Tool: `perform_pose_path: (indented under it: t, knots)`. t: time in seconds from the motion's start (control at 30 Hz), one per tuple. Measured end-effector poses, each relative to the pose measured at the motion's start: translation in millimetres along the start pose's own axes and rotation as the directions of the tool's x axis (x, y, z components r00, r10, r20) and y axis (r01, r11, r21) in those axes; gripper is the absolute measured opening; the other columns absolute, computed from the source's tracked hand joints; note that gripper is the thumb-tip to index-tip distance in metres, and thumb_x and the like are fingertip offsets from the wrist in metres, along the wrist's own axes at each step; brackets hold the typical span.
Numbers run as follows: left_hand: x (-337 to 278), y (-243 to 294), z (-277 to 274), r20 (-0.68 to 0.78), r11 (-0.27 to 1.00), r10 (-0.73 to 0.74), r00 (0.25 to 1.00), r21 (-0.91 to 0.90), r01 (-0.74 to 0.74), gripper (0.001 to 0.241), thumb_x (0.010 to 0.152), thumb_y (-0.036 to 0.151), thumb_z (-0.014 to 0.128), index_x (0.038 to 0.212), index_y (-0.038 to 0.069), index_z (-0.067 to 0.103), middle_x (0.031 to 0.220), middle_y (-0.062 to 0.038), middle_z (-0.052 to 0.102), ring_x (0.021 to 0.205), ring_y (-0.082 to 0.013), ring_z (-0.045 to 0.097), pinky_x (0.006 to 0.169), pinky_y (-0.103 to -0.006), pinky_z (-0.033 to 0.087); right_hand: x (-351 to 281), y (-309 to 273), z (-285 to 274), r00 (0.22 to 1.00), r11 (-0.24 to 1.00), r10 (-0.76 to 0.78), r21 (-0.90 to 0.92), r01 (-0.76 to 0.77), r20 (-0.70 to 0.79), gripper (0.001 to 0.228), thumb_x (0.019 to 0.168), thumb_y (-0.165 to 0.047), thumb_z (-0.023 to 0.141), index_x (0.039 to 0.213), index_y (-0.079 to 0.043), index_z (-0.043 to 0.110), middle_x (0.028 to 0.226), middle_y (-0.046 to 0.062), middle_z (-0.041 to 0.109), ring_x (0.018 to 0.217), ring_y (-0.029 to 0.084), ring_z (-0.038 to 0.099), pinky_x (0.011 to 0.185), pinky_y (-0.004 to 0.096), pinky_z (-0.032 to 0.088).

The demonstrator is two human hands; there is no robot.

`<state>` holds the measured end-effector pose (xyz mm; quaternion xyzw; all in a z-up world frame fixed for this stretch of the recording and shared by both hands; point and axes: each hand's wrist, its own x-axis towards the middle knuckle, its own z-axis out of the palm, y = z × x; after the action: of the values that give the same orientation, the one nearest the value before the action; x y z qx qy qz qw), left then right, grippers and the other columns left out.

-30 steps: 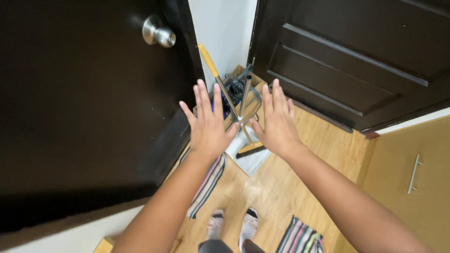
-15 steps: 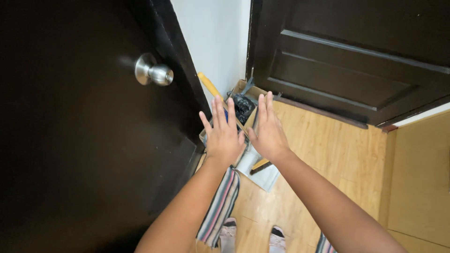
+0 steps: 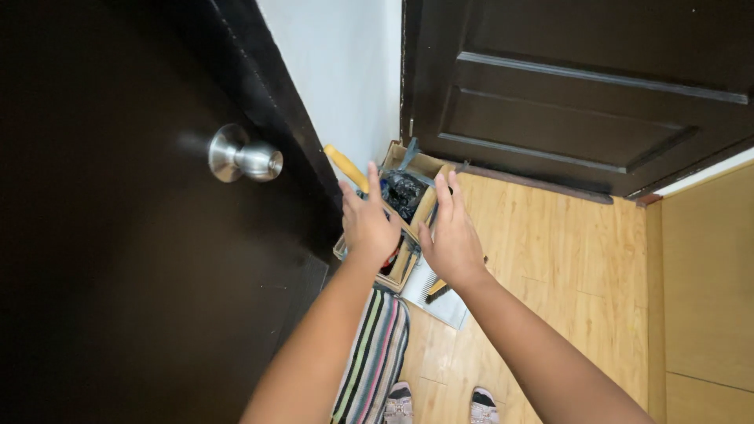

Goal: The person sweeps the wooden floor of a bedroom using a broom and dustpan. They move a white chair to access the area underneath a white desk and continue sweeping around the furniture and along the base of a wardrobe.

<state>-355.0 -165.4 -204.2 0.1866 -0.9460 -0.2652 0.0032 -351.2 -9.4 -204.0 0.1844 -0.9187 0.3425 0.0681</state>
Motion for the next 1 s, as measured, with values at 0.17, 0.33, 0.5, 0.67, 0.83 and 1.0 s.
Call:
perform_pose_path:
  t: [0.17, 0.33, 0.5, 0.67, 0.83, 1.0]
  knots:
    - [38, -27, 33, -0.053, 0.957, -0.028, 0.998, -0.290, 0.012, 0.109, 0.076, 0.026, 0.084, 0.161, 0.016, 0.017, 0.163, -0.039, 0.005, 0.146, -0.0504, 0.027, 0.117, -0.0443, 0.032, -2, 7, 1, 0.997, 0.998, -0.065, -0.024, 0.064, -0.046, 0.085, 0.087, -0.008, 0.071, 0.157, -0.004, 0.023, 0.158, 0.028, 0.035, 0.133, 0.049, 0.049, 0.106, 0.049, 0.047]
    - [55, -35, 48, -0.127, 0.870, -0.065, 0.990, -0.494, -0.006, 0.106, 0.072, 0.031, 0.087, 0.159, 0.009, 0.030, 0.163, -0.034, 0.016, 0.146, -0.0467, 0.033, 0.119, -0.0433, 0.032, -10, 12, 0, 0.995, 0.996, -0.089, -0.009, 0.089, -0.047, 0.076, 0.090, -0.007, 0.069, 0.154, -0.005, 0.029, 0.152, 0.025, 0.045, 0.127, 0.046, 0.055, 0.103, 0.048, 0.049]
    - [51, -35, 60, -0.193, 0.873, -0.105, 0.976, -0.488, -0.002, 0.082, 0.078, 0.030, 0.086, 0.150, 0.013, 0.050, 0.144, -0.023, 0.044, 0.131, -0.0406, 0.046, 0.112, -0.0437, 0.037, -18, 23, -1, 0.992, 0.995, -0.100, 0.017, 0.101, -0.075, 0.068, 0.093, -0.010, 0.070, 0.150, -0.007, 0.034, 0.139, 0.023, 0.056, 0.115, 0.043, 0.062, 0.095, 0.048, 0.052]
    - [-13, 3, 42, -0.248, 0.774, 0.128, 0.960, -0.581, -0.254, 0.056, 0.082, 0.019, 0.078, 0.136, 0.014, 0.068, 0.127, -0.016, 0.057, 0.120, -0.0304, 0.058, 0.107, -0.0380, 0.044, -32, 29, -10, 0.968, 0.974, -0.204, 0.073, 0.216, -0.145, 0.065, 0.094, -0.003, 0.065, 0.152, -0.011, 0.039, 0.132, 0.020, 0.062, 0.115, 0.040, 0.064, 0.095, 0.045, 0.053]
    - [-58, 31, 36, -0.125, 0.713, 0.130, 0.984, -0.677, -0.181, 0.041, 0.092, 0.012, 0.069, 0.132, 0.017, 0.073, 0.112, -0.014, 0.057, 0.104, -0.0241, 0.061, 0.095, -0.0347, 0.051, -45, 30, -8, 0.974, 0.975, -0.203, 0.073, 0.211, -0.102, 0.070, 0.089, -0.005, 0.073, 0.152, -0.012, 0.043, 0.122, 0.016, 0.065, 0.111, 0.037, 0.065, 0.094, 0.045, 0.051]
    - [-84, 37, 43, -0.236, 0.748, 0.196, 0.952, -0.591, -0.300, 0.038, 0.093, 0.007, 0.064, 0.127, 0.017, 0.076, 0.113, -0.013, 0.061, 0.101, -0.0252, 0.063, 0.092, -0.0359, 0.051, -49, 41, -2, 0.989, 0.836, 0.113, 0.548, -0.044, -0.092, 0.082, 0.078, -0.005, 0.073, 0.152, -0.007, 0.038, 0.126, 0.013, 0.062, 0.109, 0.030, 0.063, 0.085, 0.039, 0.050]
